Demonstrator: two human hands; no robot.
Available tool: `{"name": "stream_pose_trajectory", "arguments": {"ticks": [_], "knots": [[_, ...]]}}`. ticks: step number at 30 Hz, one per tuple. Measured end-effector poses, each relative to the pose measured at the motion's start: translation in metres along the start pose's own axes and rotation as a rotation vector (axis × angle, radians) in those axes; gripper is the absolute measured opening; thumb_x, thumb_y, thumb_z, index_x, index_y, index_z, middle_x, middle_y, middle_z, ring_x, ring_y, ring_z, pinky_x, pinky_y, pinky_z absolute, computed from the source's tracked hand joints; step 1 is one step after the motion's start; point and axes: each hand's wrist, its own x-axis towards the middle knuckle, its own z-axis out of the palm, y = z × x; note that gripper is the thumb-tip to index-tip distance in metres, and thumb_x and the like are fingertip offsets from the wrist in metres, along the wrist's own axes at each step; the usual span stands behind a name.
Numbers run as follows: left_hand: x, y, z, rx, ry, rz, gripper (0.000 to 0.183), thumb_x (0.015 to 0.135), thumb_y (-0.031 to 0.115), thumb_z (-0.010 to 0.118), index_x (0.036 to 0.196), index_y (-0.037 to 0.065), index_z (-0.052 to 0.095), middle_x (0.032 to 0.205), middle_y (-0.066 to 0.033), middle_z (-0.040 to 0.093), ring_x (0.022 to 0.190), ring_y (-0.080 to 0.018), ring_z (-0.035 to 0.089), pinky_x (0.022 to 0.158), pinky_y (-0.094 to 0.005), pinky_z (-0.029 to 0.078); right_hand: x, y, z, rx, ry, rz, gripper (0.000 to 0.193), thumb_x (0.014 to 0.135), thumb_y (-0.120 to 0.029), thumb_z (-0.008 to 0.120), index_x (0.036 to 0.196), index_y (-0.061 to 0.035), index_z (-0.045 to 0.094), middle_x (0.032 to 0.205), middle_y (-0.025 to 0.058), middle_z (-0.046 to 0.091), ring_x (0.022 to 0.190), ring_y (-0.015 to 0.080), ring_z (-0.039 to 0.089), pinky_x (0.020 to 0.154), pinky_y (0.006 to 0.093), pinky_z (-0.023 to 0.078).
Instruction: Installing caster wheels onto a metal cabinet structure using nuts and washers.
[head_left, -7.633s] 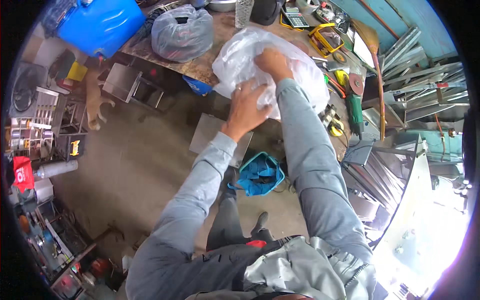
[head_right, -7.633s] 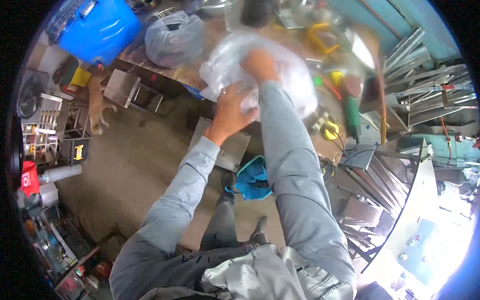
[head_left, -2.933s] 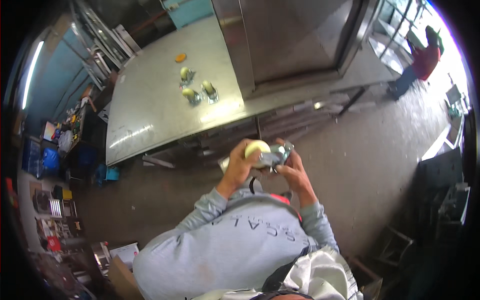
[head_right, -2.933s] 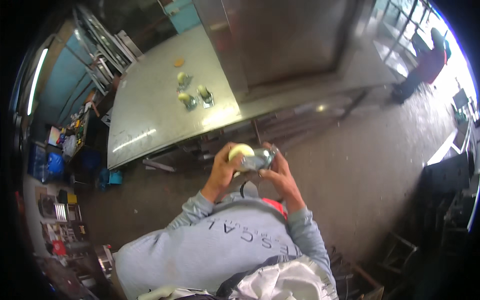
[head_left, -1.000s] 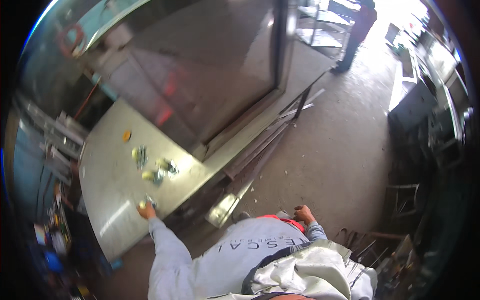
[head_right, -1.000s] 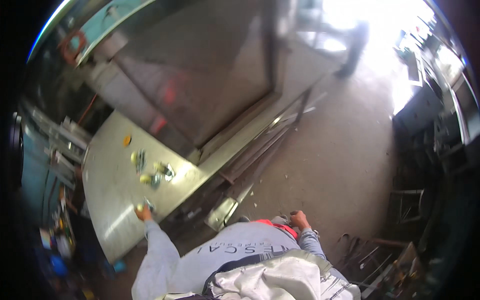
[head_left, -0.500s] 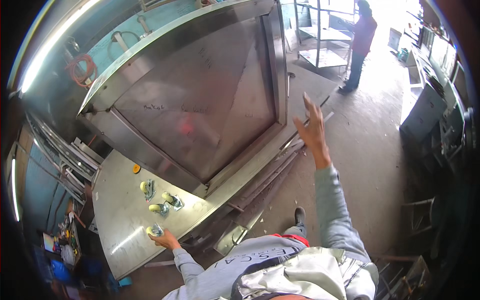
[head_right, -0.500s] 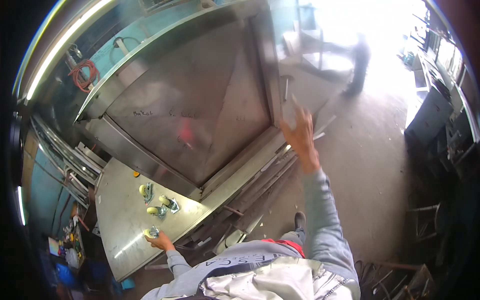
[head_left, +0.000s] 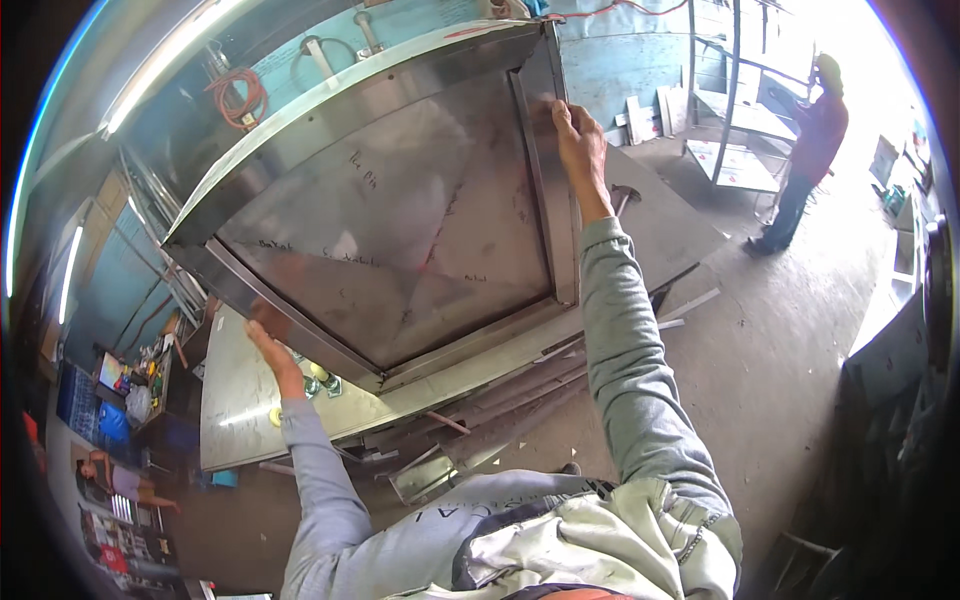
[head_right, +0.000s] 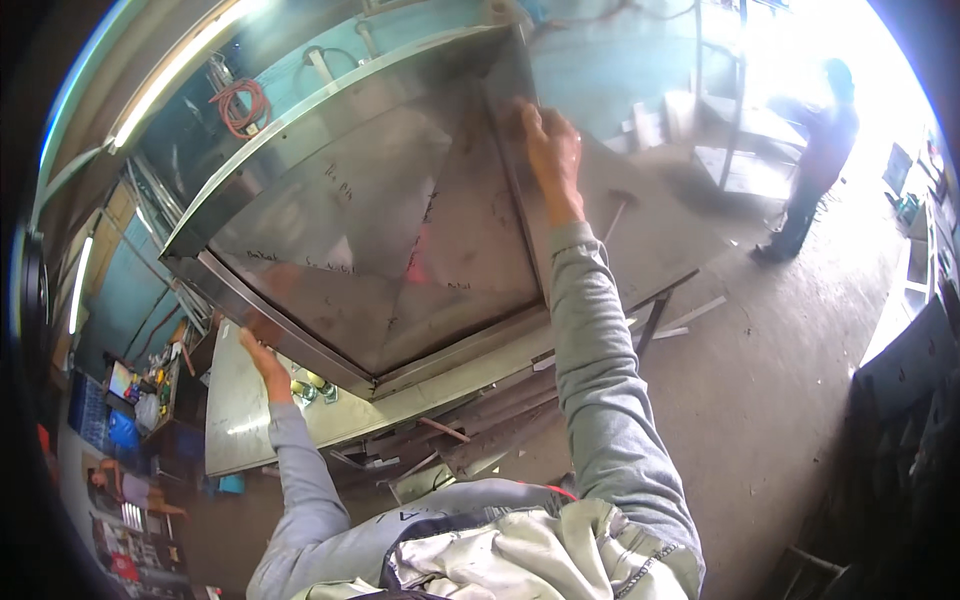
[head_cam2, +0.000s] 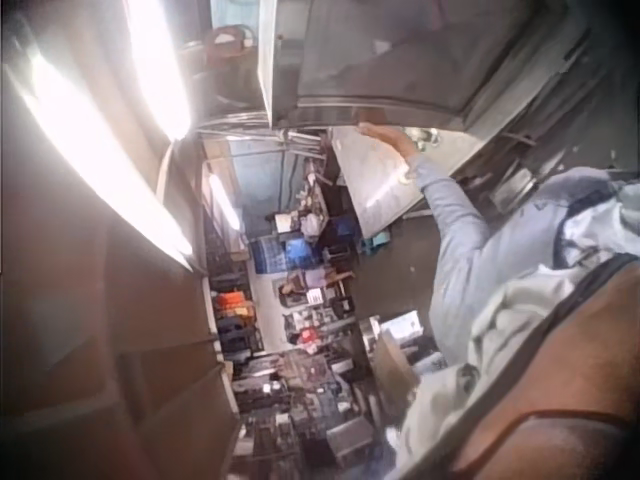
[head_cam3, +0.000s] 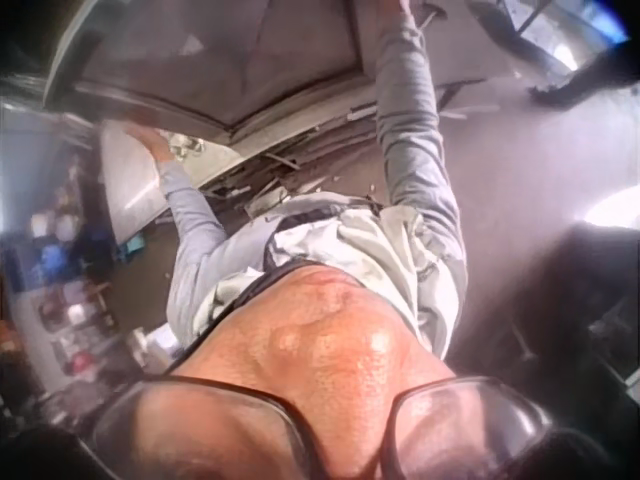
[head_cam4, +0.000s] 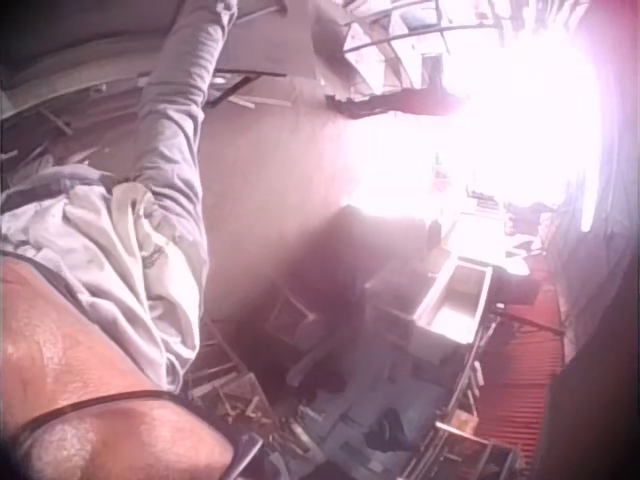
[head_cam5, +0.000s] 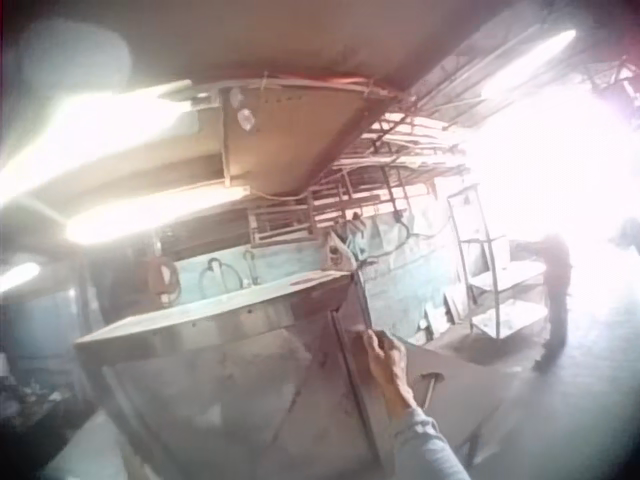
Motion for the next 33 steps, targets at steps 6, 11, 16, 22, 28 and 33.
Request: {"name": "stream_pose_trajectory", "arguments": {"ticks": [6,11,16,22,28,33], "knots": [[0.012,-0.015,0.047,0.176,0.285,-0.021,0.079,0.116,0.066,0.037,0.137,-0.008,0.05,0.137,-0.0322,0.055,0.125,-0.0439,0.06,0.111,-0.0532,0.048,0.024,0.048,0.025,0.017,0.053,-0.073,0.058,0.114,-0.05,0.049,0.145,-0.0025,0.064,0.13,0.0322,0.071,0.125,0.052,0.064,0.107,0.0568,0.05],[-0.003,0.01,0.077,0.145,0.32,-0.039,0.078,0.116,0.065,0.036,0.132,-0.009,0.049,0.132,-0.0326,0.055,0.122,-0.0438,0.059,0.109,-0.0531,0.048,0.028,0.066,0.036,0.013,0.213,-0.098,0.055,0.115,-0.051,0.048,0.137,-0.0045,0.066,0.128,0.0256,0.072,0.125,0.0482,0.063,0.107,0.0569,0.048],[0.005,0.008,0.071,0.098,0.319,-0.003,0.073,0.116,0.064,0.037,0.132,-0.006,0.053,0.132,-0.026,0.057,0.121,-0.0389,0.06,0.11,-0.0497,0.047,0.026,0.056,0.049,0.041,0.169,-0.133,0.051,0.116,-0.05,0.046,0.133,-0.0077,0.069,0.12,0.0195,0.074,0.121,0.0439,0.064,0.103,0.0546,0.049],[0.005,0.0,0.083,0.018,0.383,-0.031,0.065,0.118,0.057,0.036,0.128,-0.003,0.057,0.133,-0.0225,0.06,0.12,-0.0376,0.061,0.109,-0.0485,0.047,0.018,0.067,0.056,0.058,0.302,-0.211,0.041,0.114,-0.042,0.05,0.127,-0.0102,0.072,0.107,0.0159,0.076,0.107,0.0425,0.069,0.094,0.0552,0.053],[0.005,-0.005,0.083,0.416,0.493,0.009,0.059,0.117,0.051,0.04,0.12,-0.004,0.061,0.126,-0.0264,0.064,0.117,-0.0456,0.063,0.106,-0.0534,0.048,0.011,0.065,0.056,-0.021,0.302,-0.275,0.051,0.101,-0.041,0.071,0.137,-0.0051,0.066,0.115,0.0181,0.074,0.109,0.0425,0.069,0.092,0.0553,0.055],[-0.024,0.004,0.108,0.564,0.571,0.026,0.095,0.095,0.073,0.07,0.148,-0.004,0.049,0.141,-0.0277,0.057,0.129,-0.0492,0.058,0.107,-0.0603,0.045,0.002,0.067,0.053,-0.14,0.351,-0.5,0.089,0.083,-0.046,0.089,0.15,0.0,0.051,0.128,0.0226,0.068,0.118,0.0443,0.064,0.096,0.056,0.055]]}}
